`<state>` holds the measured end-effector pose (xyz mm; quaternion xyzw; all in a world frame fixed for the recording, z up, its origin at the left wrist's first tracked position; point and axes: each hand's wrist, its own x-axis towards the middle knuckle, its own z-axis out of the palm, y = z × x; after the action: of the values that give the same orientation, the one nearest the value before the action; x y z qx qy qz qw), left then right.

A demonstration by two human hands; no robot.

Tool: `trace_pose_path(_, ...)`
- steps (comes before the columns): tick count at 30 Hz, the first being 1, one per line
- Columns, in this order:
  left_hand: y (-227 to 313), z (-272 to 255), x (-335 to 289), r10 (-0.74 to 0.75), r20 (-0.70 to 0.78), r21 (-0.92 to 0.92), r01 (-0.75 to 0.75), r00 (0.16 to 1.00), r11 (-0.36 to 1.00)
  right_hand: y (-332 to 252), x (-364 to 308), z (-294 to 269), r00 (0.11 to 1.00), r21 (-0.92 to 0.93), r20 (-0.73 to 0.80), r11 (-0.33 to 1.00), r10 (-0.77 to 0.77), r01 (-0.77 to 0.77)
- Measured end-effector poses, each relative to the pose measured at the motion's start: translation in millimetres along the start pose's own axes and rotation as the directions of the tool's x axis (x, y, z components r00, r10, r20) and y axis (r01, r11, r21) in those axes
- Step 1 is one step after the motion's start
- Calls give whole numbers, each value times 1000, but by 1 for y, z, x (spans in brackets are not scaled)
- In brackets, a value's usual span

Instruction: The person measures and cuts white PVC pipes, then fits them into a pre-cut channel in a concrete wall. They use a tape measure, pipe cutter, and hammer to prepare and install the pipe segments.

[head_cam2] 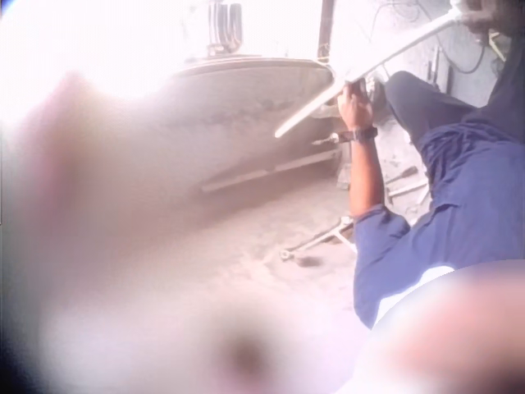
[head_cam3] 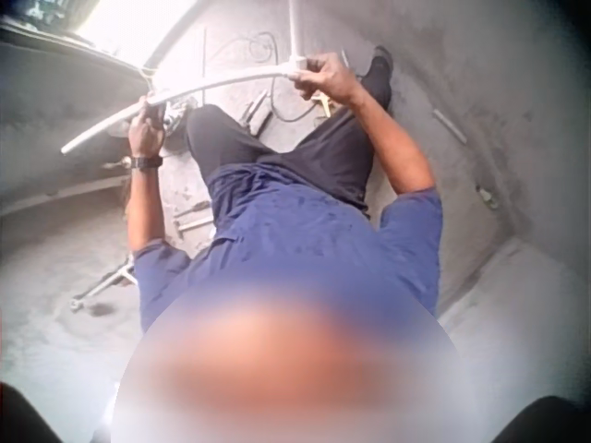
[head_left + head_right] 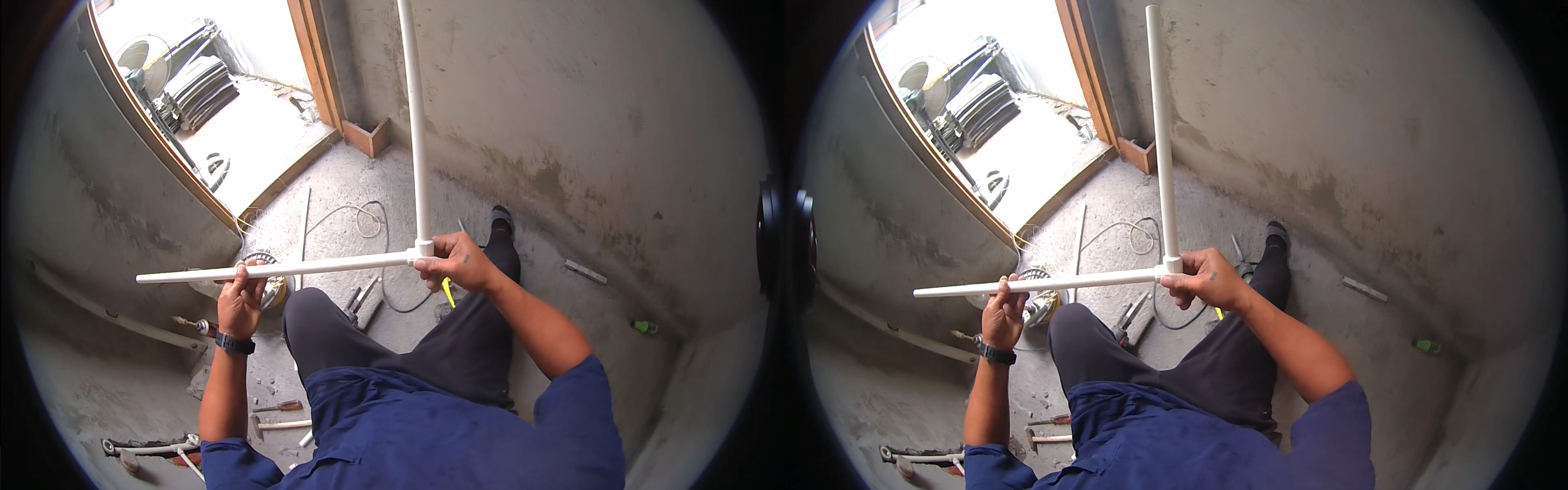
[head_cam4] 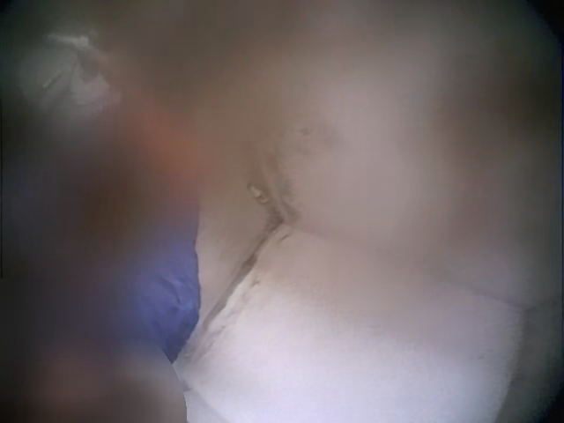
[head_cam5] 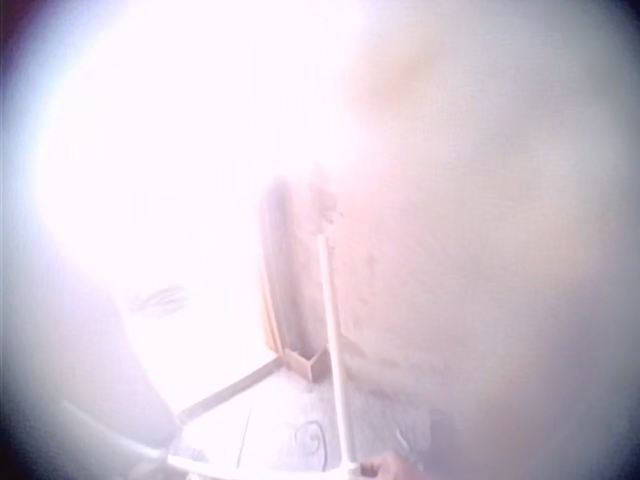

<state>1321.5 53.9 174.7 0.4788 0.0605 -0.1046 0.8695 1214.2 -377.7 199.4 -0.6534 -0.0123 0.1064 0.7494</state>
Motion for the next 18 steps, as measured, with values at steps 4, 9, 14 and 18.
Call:
trace_pose_path(4,-5,3,-2,-17,-7,14,17,1000,1000,5,3,-5,1000,-26,-13,1000,13,-13)
trace_pose_path(9,-6,1,2,-13,41,2,13,999,1000,7,4,-8,999,-67,-29,997,-28,26)
trace_pose_path(14,-8,0,6,-6,45,-19,7,999,1000,3,3,-6,999,-60,-30,998,-31,30)
trace_pose_path(18,-12,2,4,20,48,-16,-20,999,1000,2,1,-2,997,-37,-50,998,-54,53)
